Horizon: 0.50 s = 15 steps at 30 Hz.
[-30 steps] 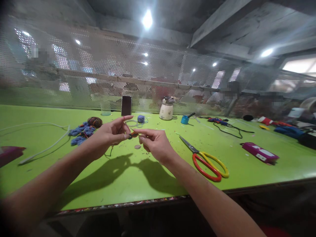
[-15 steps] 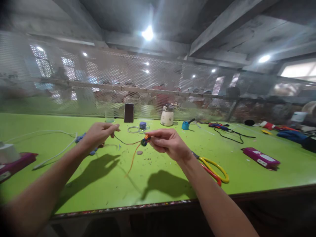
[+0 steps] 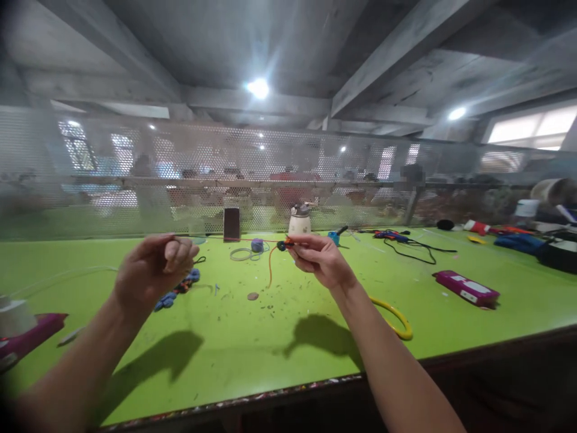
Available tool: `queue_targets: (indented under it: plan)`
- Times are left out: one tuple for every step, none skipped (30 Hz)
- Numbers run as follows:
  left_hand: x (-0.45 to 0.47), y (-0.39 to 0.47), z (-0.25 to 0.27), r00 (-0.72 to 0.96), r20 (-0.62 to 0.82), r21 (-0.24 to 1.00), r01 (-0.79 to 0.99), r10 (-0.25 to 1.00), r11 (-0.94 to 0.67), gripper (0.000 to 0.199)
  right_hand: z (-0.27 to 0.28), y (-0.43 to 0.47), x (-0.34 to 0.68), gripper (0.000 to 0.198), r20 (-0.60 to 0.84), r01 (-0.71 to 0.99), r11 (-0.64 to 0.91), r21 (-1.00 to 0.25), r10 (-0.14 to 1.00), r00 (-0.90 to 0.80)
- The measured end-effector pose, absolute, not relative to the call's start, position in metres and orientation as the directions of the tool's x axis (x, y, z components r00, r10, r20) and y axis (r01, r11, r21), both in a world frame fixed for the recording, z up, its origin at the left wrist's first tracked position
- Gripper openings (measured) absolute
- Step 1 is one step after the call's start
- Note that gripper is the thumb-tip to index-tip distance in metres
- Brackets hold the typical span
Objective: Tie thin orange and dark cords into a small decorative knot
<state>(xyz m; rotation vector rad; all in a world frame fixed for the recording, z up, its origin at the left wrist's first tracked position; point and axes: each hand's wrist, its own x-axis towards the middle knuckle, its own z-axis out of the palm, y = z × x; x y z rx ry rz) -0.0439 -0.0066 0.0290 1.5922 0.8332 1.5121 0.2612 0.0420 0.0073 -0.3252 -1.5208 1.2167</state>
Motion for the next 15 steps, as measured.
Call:
queue_targets:
  plan:
    - [-0.041, -0.010, 0.030, 0.074, 0.505, 0.858, -0.153, 0.860, -0.491, 0.041, 0.006, 0.042, 0.259, 0.024, 0.554, -0.384, 0.419, -0.823, 0.742, -0.378]
    - [-0.039, -0.013, 0.031, 0.079, 0.499, 0.838, -0.298, 0.863, -0.457, 0.032, 0.004, 0.042, 0.257, 0.023, 0.538, -0.375, 0.403, -0.835, 0.739, -0.405]
    - [-0.036, -0.015, 0.031, 0.097, 0.486, 0.814, -0.412, 0.869, -0.409, 0.022, 0.003, 0.042, 0.254, 0.022, 0.520, -0.362, 0.386, -0.849, 0.735, -0.436]
    - [-0.033, -0.017, 0.030, 0.124, 0.472, 0.800, -0.476, 0.873, -0.365, 0.022, 0.001, 0.042, 0.252, 0.022, 0.499, -0.346, 0.368, -0.863, 0.729, -0.469]
    - [-0.030, -0.017, 0.029, 0.160, 0.455, 0.809, -0.486, 0.876, -0.331, 0.034, -0.001, 0.042, 0.249, 0.021, 0.477, -0.329, 0.351, -0.877, 0.722, -0.502]
    - [-0.029, -0.015, 0.027, 0.195, 0.433, 0.841, -0.438, 0.880, -0.317, 0.050, -0.003, 0.042, 0.247, 0.021, 0.457, -0.314, 0.335, -0.888, 0.713, -0.532]
    - [-0.028, -0.013, 0.025, 0.220, 0.402, 0.886, -0.340, 0.889, -0.317, 0.066, -0.005, 0.042, 0.246, 0.021, 0.441, -0.304, 0.321, -0.897, 0.703, -0.557]
    - [-0.028, -0.008, 0.022, 0.231, 0.351, 0.930, -0.199, 0.908, -0.309, 0.078, -0.006, 0.042, 0.246, 0.021, 0.432, -0.302, 0.311, -0.901, 0.696, -0.574]
    - [-0.029, -0.003, 0.019, 0.182, 0.316, 0.949, -0.050, 0.931, -0.312, 0.082, -0.007, 0.043, 0.247, 0.021, 0.431, -0.307, 0.305, -0.902, 0.690, -0.581]
    - [-0.031, 0.002, 0.016, 0.076, 0.324, 0.941, 0.079, 0.943, -0.330, 0.073, -0.008, 0.044, 0.248, 0.022, 0.436, -0.318, 0.301, -0.899, 0.687, -0.582]
    - [-0.032, 0.007, 0.013, 0.001, 0.334, 0.932, 0.146, 0.943, -0.330, 0.056, -0.008, 0.045, 0.250, 0.022, 0.444, -0.332, 0.300, -0.894, 0.685, -0.578]
    - [-0.034, 0.010, 0.011, -0.012, 0.328, 0.935, 0.148, 0.945, -0.323, 0.037, -0.008, 0.046, 0.252, 0.022, 0.453, -0.346, 0.300, -0.889, 0.683, -0.573]
    - [-0.036, 0.013, 0.010, -0.007, 0.316, 0.940, 0.140, 0.949, -0.312, 0.017, -0.008, 0.047, 0.254, 0.022, 0.461, -0.358, 0.300, -0.884, 0.681, -0.569]
    - [-0.036, 0.013, 0.010, 0.015, 0.299, 0.946, 0.127, 0.954, -0.299, 0.011, -0.007, 0.048, 0.256, 0.022, 0.468, -0.367, 0.301, -0.880, 0.678, -0.567]
    - [-0.036, 0.011, 0.011, 0.041, 0.289, 0.951, 0.101, 0.956, -0.292, 0.020, -0.007, 0.049, 0.257, 0.021, 0.473, -0.373, 0.302, -0.877, 0.675, -0.567]
